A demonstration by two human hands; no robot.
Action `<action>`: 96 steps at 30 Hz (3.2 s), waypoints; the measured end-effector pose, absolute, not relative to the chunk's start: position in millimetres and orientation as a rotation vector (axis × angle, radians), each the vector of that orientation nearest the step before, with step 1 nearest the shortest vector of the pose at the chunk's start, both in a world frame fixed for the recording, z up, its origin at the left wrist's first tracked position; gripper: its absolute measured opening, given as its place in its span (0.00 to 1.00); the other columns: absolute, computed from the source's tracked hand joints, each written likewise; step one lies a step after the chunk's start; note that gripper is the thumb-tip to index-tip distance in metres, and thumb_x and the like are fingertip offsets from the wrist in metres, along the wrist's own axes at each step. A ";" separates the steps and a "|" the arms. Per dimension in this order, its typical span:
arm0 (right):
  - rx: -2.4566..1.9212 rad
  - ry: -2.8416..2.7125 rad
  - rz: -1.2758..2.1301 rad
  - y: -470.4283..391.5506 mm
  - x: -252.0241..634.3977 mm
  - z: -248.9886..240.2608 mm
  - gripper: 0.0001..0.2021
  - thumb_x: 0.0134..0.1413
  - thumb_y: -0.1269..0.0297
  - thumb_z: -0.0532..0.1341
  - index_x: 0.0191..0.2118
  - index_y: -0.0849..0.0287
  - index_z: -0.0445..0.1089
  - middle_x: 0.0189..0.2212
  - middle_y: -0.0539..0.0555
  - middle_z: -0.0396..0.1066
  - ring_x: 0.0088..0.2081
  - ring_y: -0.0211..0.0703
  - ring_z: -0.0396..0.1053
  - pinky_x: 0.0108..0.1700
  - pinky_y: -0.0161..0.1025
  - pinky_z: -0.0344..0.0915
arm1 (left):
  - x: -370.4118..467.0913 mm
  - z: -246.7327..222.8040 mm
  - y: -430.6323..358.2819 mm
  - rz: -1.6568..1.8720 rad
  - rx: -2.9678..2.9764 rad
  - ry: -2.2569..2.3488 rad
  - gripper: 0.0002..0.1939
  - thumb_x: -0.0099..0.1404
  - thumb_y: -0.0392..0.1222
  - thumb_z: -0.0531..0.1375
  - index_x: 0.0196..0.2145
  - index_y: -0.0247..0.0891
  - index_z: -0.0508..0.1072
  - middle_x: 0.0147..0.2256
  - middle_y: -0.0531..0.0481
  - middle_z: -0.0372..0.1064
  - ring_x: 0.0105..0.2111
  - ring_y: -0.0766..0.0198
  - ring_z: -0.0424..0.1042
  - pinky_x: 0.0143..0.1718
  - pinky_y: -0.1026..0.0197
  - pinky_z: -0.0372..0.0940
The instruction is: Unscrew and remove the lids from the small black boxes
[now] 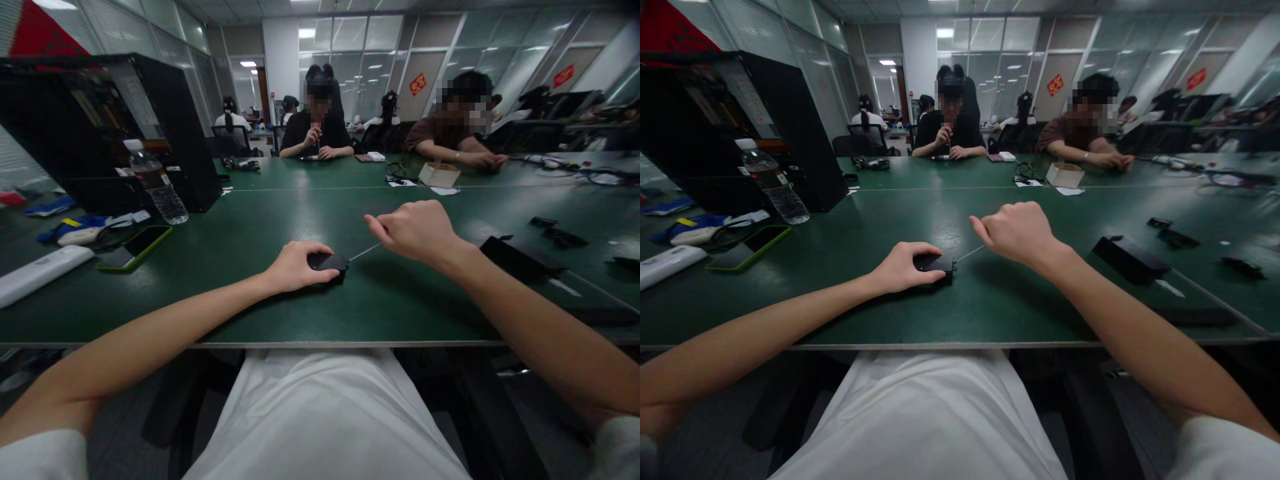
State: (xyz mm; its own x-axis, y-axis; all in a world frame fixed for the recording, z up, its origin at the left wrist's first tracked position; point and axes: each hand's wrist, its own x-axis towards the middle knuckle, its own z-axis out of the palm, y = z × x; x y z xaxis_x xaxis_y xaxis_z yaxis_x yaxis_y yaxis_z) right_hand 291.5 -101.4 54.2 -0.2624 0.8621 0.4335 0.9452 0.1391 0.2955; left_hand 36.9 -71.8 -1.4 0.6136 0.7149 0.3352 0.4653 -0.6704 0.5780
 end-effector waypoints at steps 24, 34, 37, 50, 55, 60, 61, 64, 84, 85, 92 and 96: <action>-1.495 -2.345 -0.336 -74.5 301.1 18.2 0.35 0.71 0.47 0.41 0.21 0.58 0.73 0.20 0.57 0.73 0.25 0.44 0.68 0.31 0.42 0.50 | 35.7 2.2 -73.1 0.745 2.334 0.917 0.20 0.58 0.52 0.71 0.45 0.38 0.81 0.43 0.46 0.81 0.43 0.53 0.79 0.46 0.56 0.69; -1.457 -2.397 0.037 -61.0 297.5 1.5 0.35 0.71 0.46 0.41 0.21 0.58 0.72 0.20 0.56 0.71 0.25 0.42 0.68 0.34 0.40 0.55 | 35.8 0.8 -72.2 0.742 2.331 0.919 0.21 0.58 0.52 0.71 0.45 0.37 0.81 0.43 0.46 0.81 0.43 0.54 0.79 0.46 0.57 0.68; -1.442 -2.409 -0.160 -64.9 300.7 8.5 0.35 0.71 0.47 0.41 0.23 0.58 0.74 0.21 0.57 0.73 0.25 0.43 0.68 0.33 0.40 0.52 | 35.8 0.9 -72.1 0.745 2.331 0.921 0.21 0.58 0.52 0.71 0.45 0.37 0.81 0.44 0.46 0.81 0.43 0.54 0.79 0.46 0.56 0.68; -1.403 -2.535 -0.175 -66.6 295.5 7.5 0.35 0.72 0.46 0.40 0.25 0.59 0.75 0.21 0.57 0.73 0.24 0.42 0.66 0.33 0.40 0.50 | 35.9 0.3 -72.3 0.759 2.313 0.922 0.21 0.58 0.52 0.71 0.46 0.38 0.81 0.45 0.46 0.81 0.45 0.52 0.79 0.49 0.55 0.69; -1.516 -2.495 -0.309 -64.8 302.2 12.0 0.35 0.72 0.47 0.40 0.28 0.59 0.77 0.25 0.59 0.76 0.27 0.45 0.69 0.32 0.41 0.48 | 35.7 -0.8 -71.5 0.766 2.317 0.930 0.22 0.58 0.52 0.71 0.47 0.38 0.81 0.45 0.46 0.81 0.45 0.52 0.79 0.50 0.55 0.69; -1.566 -2.454 -0.148 -62.0 299.3 3.0 0.35 0.72 0.47 0.41 0.27 0.60 0.76 0.23 0.58 0.75 0.28 0.45 0.70 0.34 0.39 0.53 | 35.5 -1.8 -70.9 0.768 2.318 0.932 0.23 0.58 0.53 0.71 0.47 0.38 0.81 0.45 0.46 0.81 0.44 0.52 0.79 0.49 0.55 0.69; -1.563 -2.451 -0.109 -61.5 298.3 1.1 0.35 0.72 0.47 0.41 0.27 0.60 0.76 0.23 0.58 0.74 0.28 0.45 0.71 0.35 0.39 0.54 | 35.6 -1.6 -71.1 0.770 2.317 0.936 0.23 0.57 0.53 0.71 0.47 0.38 0.81 0.45 0.46 0.81 0.44 0.52 0.79 0.49 0.55 0.69; -1.538 -2.448 -0.031 -60.6 296.7 -1.3 0.35 0.73 0.47 0.41 0.26 0.60 0.76 0.22 0.57 0.74 0.27 0.44 0.71 0.36 0.39 0.56 | 35.8 -1.0 -71.9 0.778 2.319 0.940 0.23 0.57 0.53 0.71 0.46 0.38 0.81 0.44 0.46 0.81 0.44 0.53 0.79 0.49 0.55 0.69; -1.438 -2.413 -0.033 -75.3 273.6 1.1 0.30 0.74 0.50 0.44 0.31 0.60 0.76 0.24 0.57 0.75 0.26 0.41 0.69 0.33 0.38 0.53 | 9.5 9.4 -61.4 0.654 2.393 0.748 0.25 0.62 0.52 0.68 0.54 0.36 0.78 0.47 0.45 0.80 0.45 0.54 0.78 0.49 0.58 0.69; -1.439 -2.396 -0.017 -74.3 275.9 1.5 0.30 0.73 0.50 0.45 0.30 0.60 0.76 0.23 0.56 0.74 0.25 0.41 0.67 0.33 0.38 0.53 | 5.7 10.8 -59.5 0.634 2.408 0.776 0.25 0.62 0.53 0.68 0.52 0.36 0.79 0.45 0.45 0.80 0.43 0.55 0.78 0.46 0.58 0.69; -1.373 -2.364 -0.060 -67.4 279.3 0.5 0.28 0.72 0.50 0.47 0.28 0.59 0.74 0.22 0.55 0.71 0.24 0.40 0.64 0.33 0.38 0.52 | 2.0 11.0 -54.2 0.627 2.446 0.875 0.26 0.60 0.57 0.68 0.46 0.32 0.82 0.36 0.46 0.80 0.34 0.59 0.76 0.37 0.61 0.66; -1.330 -2.356 -0.092 -67.4 271.5 0.2 0.28 0.72 0.51 0.47 0.26 0.59 0.71 0.21 0.55 0.70 0.23 0.40 0.61 0.32 0.39 0.50 | 6.3 7.4 -57.2 0.659 2.418 0.871 0.26 0.59 0.57 0.69 0.46 0.33 0.82 0.35 0.47 0.80 0.33 0.60 0.75 0.36 0.62 0.66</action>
State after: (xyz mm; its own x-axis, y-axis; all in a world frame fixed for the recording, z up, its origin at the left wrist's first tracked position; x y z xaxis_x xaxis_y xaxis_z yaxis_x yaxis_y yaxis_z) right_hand 271.5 -67.4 0.2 -0.4468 0.8010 0.3985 0.8297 0.5376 -0.1504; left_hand 6.3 -57.2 7.4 0.6809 0.6799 0.2722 0.4466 -0.6801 0.5814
